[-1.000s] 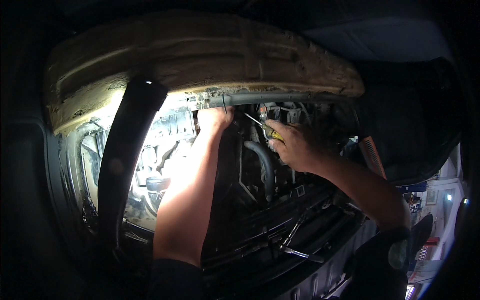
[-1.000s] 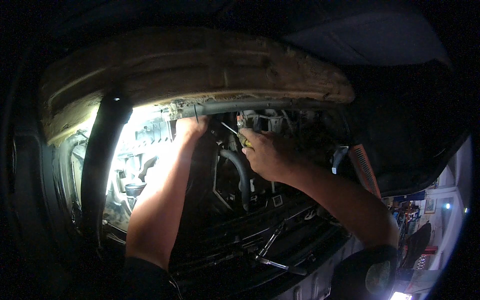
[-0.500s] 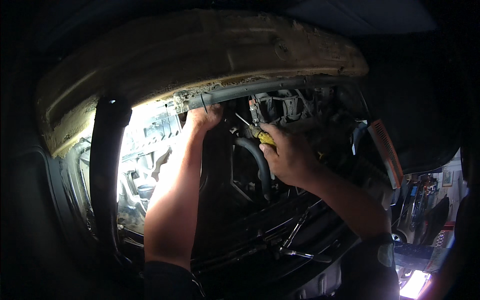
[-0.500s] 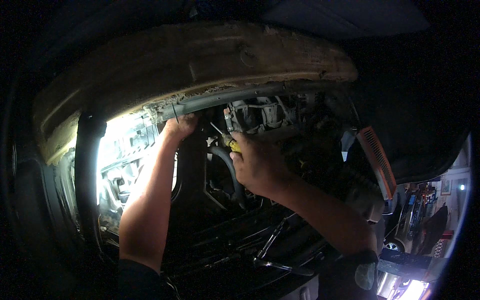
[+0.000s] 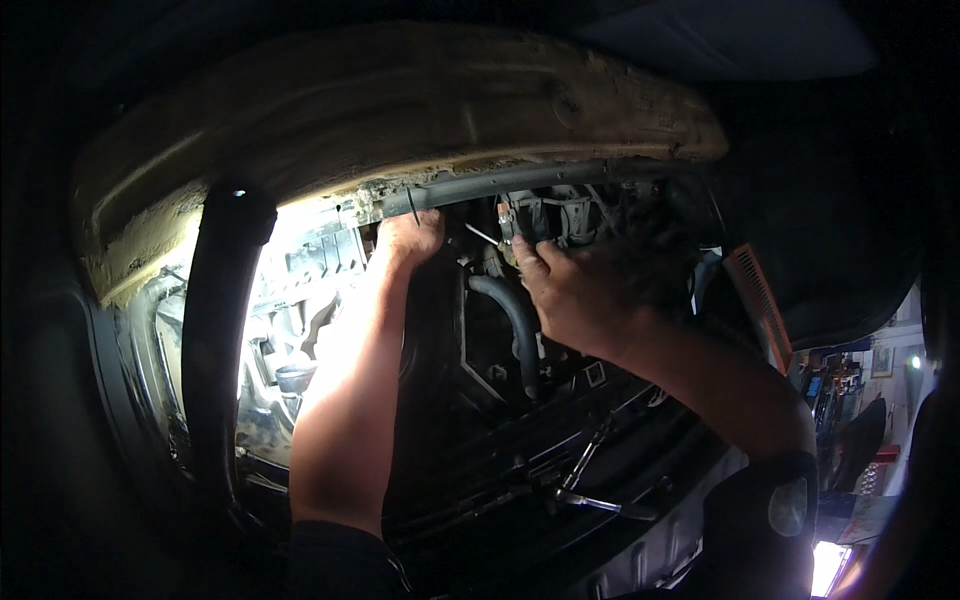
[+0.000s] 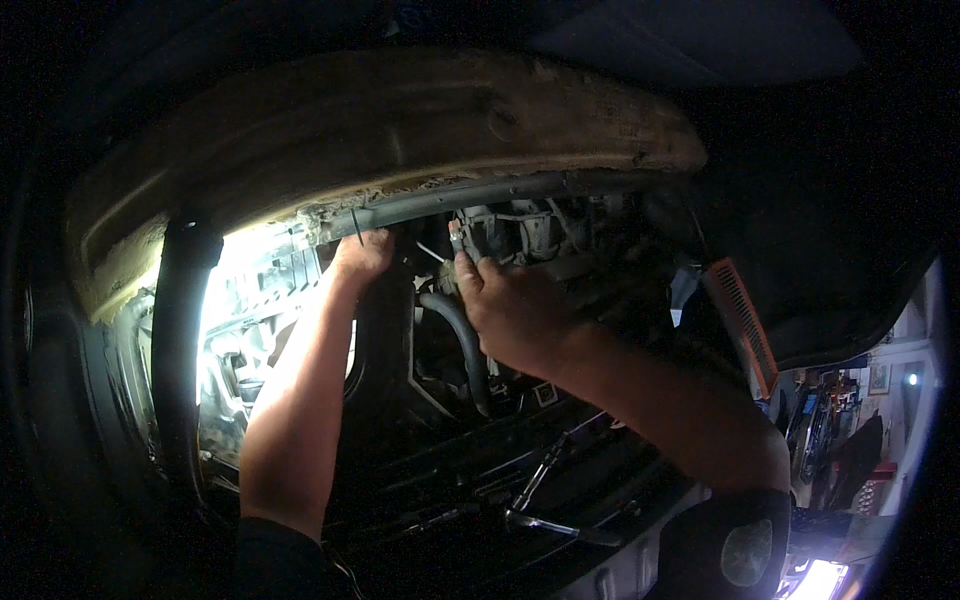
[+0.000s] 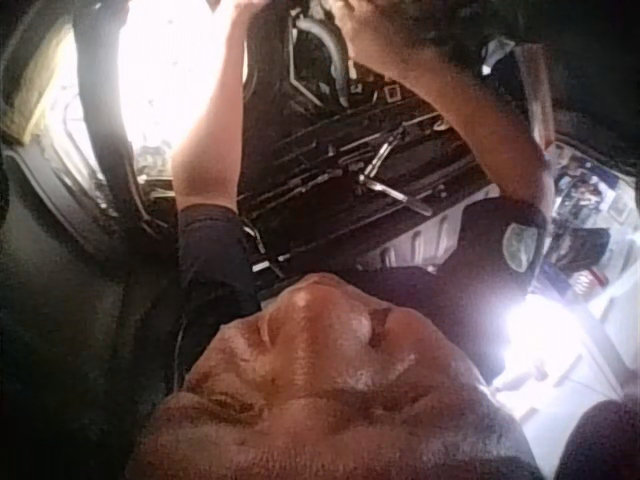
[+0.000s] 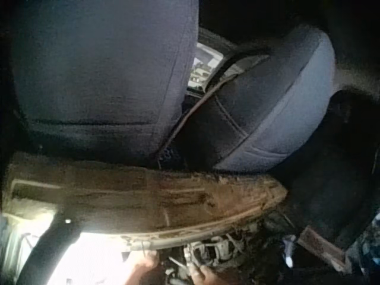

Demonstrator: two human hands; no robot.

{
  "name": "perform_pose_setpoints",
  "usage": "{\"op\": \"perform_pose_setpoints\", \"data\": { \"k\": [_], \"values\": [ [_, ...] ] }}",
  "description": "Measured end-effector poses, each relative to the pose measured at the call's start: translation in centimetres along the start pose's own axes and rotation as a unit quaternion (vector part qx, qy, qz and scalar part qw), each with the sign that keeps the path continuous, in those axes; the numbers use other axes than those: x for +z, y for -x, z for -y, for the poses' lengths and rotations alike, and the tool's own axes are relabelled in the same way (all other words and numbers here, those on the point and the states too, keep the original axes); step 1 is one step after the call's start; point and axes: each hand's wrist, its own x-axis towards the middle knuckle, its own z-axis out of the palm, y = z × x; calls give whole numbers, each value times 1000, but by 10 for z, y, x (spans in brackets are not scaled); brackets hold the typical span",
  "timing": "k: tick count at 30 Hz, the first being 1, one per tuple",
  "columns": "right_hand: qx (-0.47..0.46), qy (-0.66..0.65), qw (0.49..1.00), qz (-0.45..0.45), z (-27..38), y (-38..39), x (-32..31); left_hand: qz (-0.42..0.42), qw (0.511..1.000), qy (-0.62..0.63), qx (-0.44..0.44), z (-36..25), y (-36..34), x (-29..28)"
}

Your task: The person works under the hood of a car, using a ratchet and screwdriver to remove and adjust components in the engine bay. The person removes a hose clamp, detaches a hose, and manipulates engine parts with both hands.

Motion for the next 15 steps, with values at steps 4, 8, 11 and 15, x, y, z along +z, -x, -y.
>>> {"op": "perform_pose_setpoints", "data": {
  "k": [4, 8, 11, 15],
  "values": [
    [53, -133, 990, -4, -15, 3, -7, 5, 999, 33, -39, -8, 5, -8],
    [106, -194, 975, 18, -14, 0, -8, 20, 999, -37, -5, -9, 8, -16],
    [102, -209, 973, 5, -10, -3, -11, 16, 999, -34, 11, -6, 2, -17],
    [111, -214, 969, 44, -14, -2, -22, -9, 998, -53, 25, 0, -1, -9]
  ]
}}
